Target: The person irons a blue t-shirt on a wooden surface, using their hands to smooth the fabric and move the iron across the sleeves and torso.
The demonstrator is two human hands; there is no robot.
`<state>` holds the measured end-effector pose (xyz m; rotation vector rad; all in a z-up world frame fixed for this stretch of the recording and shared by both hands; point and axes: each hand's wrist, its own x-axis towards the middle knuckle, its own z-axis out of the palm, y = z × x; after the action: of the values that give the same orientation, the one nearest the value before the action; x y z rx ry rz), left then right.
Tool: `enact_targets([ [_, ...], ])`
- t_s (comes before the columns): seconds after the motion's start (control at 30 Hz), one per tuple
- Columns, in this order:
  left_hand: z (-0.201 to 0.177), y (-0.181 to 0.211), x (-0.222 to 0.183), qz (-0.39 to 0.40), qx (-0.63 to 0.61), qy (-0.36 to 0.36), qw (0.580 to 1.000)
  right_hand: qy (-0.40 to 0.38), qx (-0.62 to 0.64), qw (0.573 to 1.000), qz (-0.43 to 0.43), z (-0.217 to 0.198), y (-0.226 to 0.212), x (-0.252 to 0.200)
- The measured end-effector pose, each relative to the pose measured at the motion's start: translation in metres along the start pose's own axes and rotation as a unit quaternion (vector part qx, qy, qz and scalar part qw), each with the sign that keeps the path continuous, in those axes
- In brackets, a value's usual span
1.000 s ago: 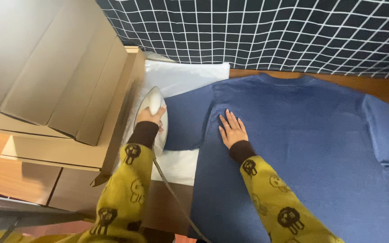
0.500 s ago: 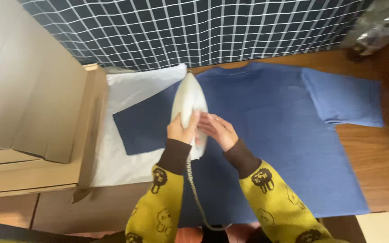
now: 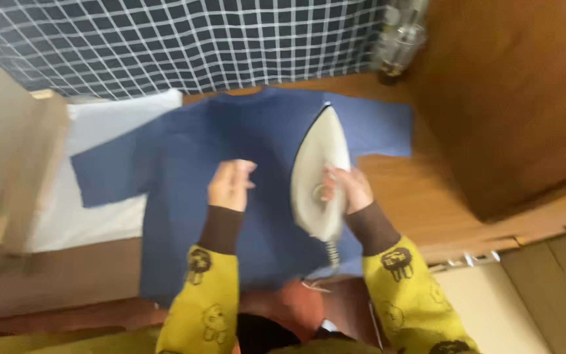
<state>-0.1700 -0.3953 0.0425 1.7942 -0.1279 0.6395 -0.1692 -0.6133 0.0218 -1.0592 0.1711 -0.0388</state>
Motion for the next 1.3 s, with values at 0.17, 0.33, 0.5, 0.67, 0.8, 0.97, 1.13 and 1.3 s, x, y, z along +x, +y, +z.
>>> enact_targets([
  [0.17, -0.017, 0.012, -0.052, -0.021, -0.036, 0.06, 0.997, 0.096, -0.058, 0.993, -0.044, -0.124, -0.047, -0.026],
  [0.33, -0.036, -0.004, -0.09, -0.106, -0.063, 0.08, 0.989, 0.19, -0.154, 0.967, -0.076, -0.195, -0.084, -0.051],
  [0.5, -0.055, -0.003, -0.109, -0.103, -0.032, 0.1, 0.989, 0.228, -0.174, 0.948, -0.135, -0.212, -0.094, -0.074],
  [0.67, -0.066, -0.02, -0.119, -0.112, -0.041, 0.098, 0.988, 0.223, -0.174, 0.945, -0.164, -0.215, -0.083, -0.072],
  [0.8, -0.061, -0.003, -0.122, -0.138, -0.001, 0.105, 0.985, 0.226, -0.149, 0.942, -0.2, -0.207, -0.08, -0.063],
  [0.97, -0.059, -0.021, -0.123, -0.13, 0.023, 0.122, 0.984, 0.22, -0.158, 0.938, -0.217, -0.205, -0.071, -0.046],
  [1.13, -0.066, -0.026, -0.128, -0.155, 0.046, 0.126, 0.979, 0.214, -0.161, 0.931, -0.247, -0.211, -0.058, -0.03],
  [1.3, -0.069, -0.047, -0.13, -0.156, 0.009, 0.146, 0.977, 0.15, -0.183, 0.915, -0.328, -0.259, -0.031, 0.01],
])
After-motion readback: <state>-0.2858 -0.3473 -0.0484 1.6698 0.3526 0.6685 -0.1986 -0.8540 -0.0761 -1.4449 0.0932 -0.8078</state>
